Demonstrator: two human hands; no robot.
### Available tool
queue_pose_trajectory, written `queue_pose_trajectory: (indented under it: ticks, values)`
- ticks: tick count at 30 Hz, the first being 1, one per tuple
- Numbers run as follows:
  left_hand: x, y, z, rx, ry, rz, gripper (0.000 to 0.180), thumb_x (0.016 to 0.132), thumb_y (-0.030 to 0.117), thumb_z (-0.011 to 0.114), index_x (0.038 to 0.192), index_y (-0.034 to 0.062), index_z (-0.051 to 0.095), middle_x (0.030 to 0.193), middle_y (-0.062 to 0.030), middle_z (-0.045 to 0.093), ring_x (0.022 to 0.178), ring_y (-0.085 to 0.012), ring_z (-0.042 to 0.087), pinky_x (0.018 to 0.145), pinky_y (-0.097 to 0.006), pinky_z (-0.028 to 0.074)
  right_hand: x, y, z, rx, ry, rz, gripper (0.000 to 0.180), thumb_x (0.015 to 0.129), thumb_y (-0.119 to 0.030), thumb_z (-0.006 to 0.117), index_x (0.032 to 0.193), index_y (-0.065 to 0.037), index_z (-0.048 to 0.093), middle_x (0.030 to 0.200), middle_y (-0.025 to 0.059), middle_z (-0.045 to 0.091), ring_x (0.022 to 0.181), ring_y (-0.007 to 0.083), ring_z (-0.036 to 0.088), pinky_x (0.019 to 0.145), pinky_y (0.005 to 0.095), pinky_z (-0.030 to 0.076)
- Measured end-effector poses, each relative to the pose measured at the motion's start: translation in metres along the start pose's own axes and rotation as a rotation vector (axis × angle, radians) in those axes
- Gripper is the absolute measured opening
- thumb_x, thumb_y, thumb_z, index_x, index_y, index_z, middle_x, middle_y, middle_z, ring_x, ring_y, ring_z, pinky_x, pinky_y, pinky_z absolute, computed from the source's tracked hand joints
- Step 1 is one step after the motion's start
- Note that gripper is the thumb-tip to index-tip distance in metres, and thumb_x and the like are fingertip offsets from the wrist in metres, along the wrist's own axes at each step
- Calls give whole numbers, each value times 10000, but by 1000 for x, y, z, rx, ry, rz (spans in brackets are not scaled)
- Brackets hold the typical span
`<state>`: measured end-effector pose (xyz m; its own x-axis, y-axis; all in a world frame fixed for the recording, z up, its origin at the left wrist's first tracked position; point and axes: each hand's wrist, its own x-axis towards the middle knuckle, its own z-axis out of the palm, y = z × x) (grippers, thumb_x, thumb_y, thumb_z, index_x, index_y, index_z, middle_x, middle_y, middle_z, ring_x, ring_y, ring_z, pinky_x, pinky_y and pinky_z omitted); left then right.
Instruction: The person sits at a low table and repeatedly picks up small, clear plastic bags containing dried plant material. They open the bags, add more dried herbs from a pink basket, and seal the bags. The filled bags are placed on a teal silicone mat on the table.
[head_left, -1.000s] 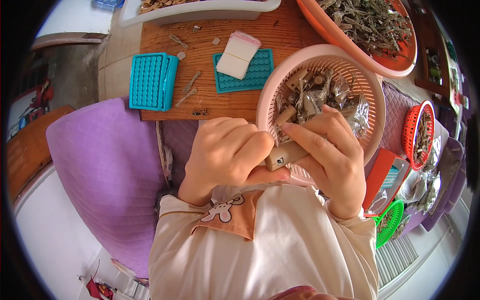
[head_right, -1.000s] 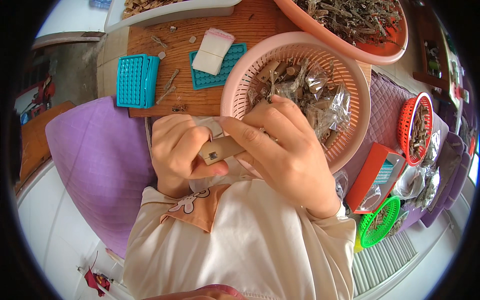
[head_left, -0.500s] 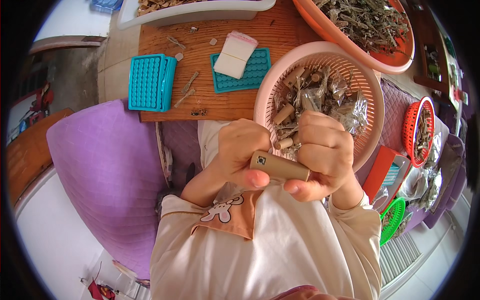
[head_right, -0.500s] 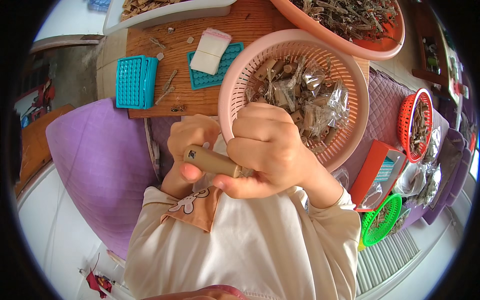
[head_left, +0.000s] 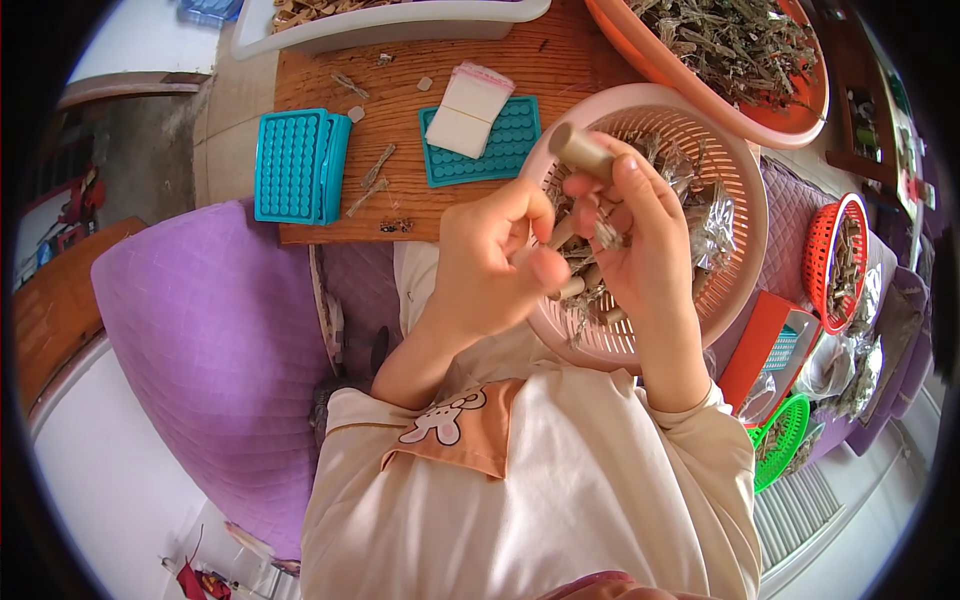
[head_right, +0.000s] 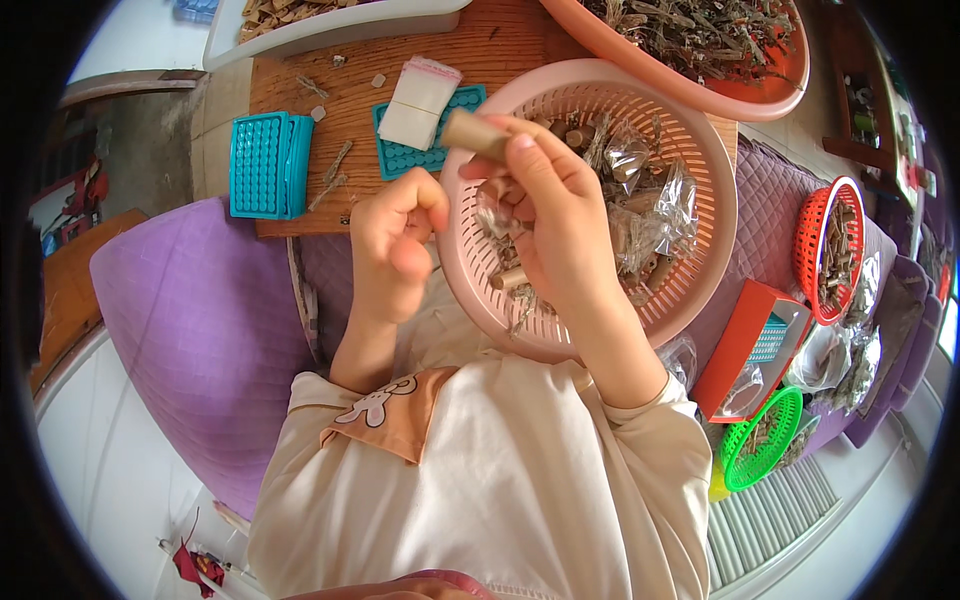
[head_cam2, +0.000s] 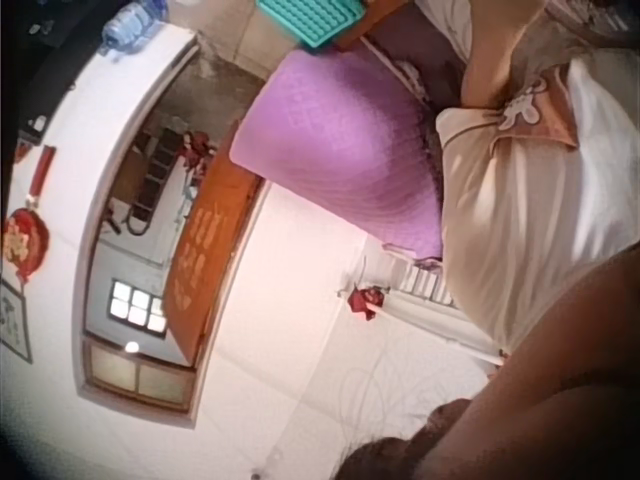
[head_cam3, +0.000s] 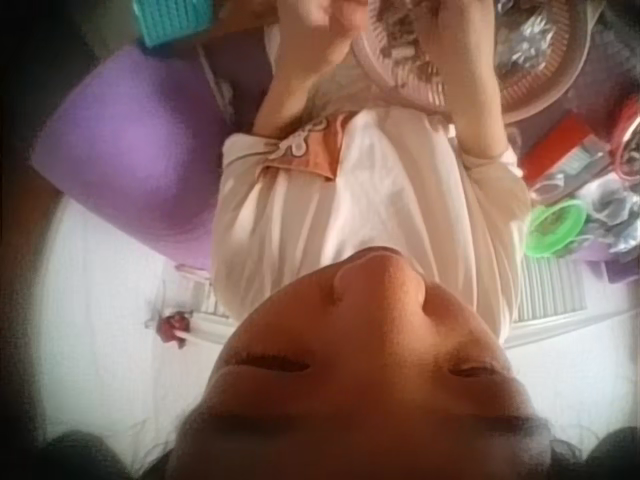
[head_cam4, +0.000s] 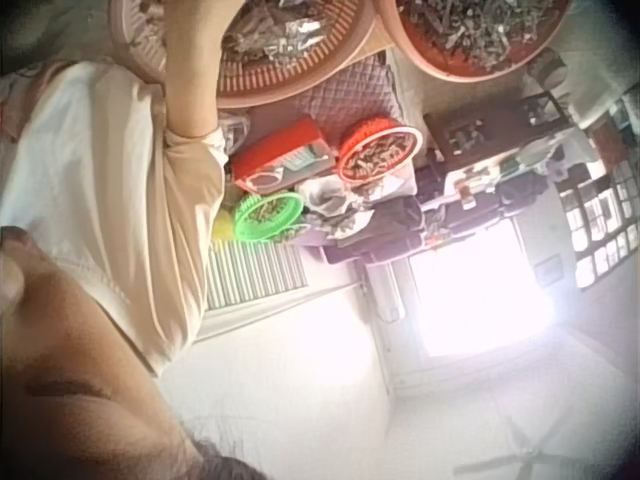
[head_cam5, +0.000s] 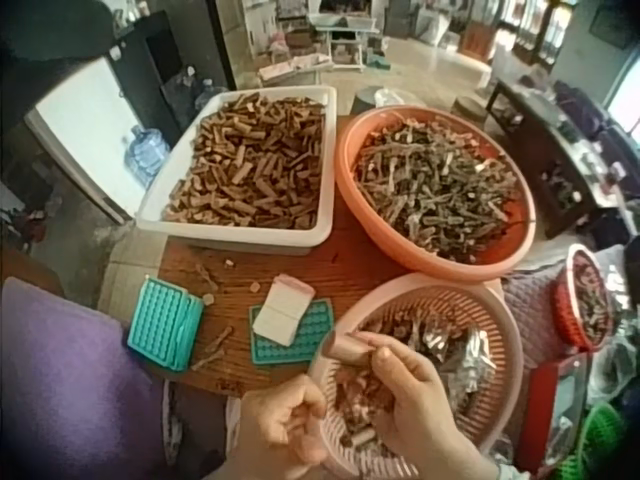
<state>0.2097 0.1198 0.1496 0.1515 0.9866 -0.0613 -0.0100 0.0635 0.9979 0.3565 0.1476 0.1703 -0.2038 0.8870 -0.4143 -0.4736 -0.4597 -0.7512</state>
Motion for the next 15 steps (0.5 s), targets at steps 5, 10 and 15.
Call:
queue_pose_trajectory:
  ticks: [5, 10, 15]
  values:
    - [3, 12, 19, 302, 97, 158, 395, 723, 388, 655, 653, 37, 486, 487, -53, 412, 415, -106, 381, 393, -266, 311, 1, 9, -1, 131, 14, 36, 343, 910, -221, 435, 1177, -6, 448, 956, 98, 586, 793, 98, 550, 645, 230, 484]
    - [8, 8, 18, 13, 172, 36, 236, 854, 145, 526, 657, 22, 482, 503, -12, 428, 458, -35, 373, 401, -226, 302, -7, 13, -1, 42, 12, -12, 398, 896, -166, 464, 1252, -7, 384, 1053, 123, 564, 825, 107, 567, 615, 225, 495]
    - [12, -6, 24, -99, 359, 31, 258, 885, 176, 489, 687, 12, 492, 514, 18, 426, 495, -21, 361, 421, -211, 301, -21, 15, 0, -205, -38, -159, 414, 866, -98, 514, 1253, -3, 402, 1012, 95, 588, 756, 87, 570, 608, 185, 472]
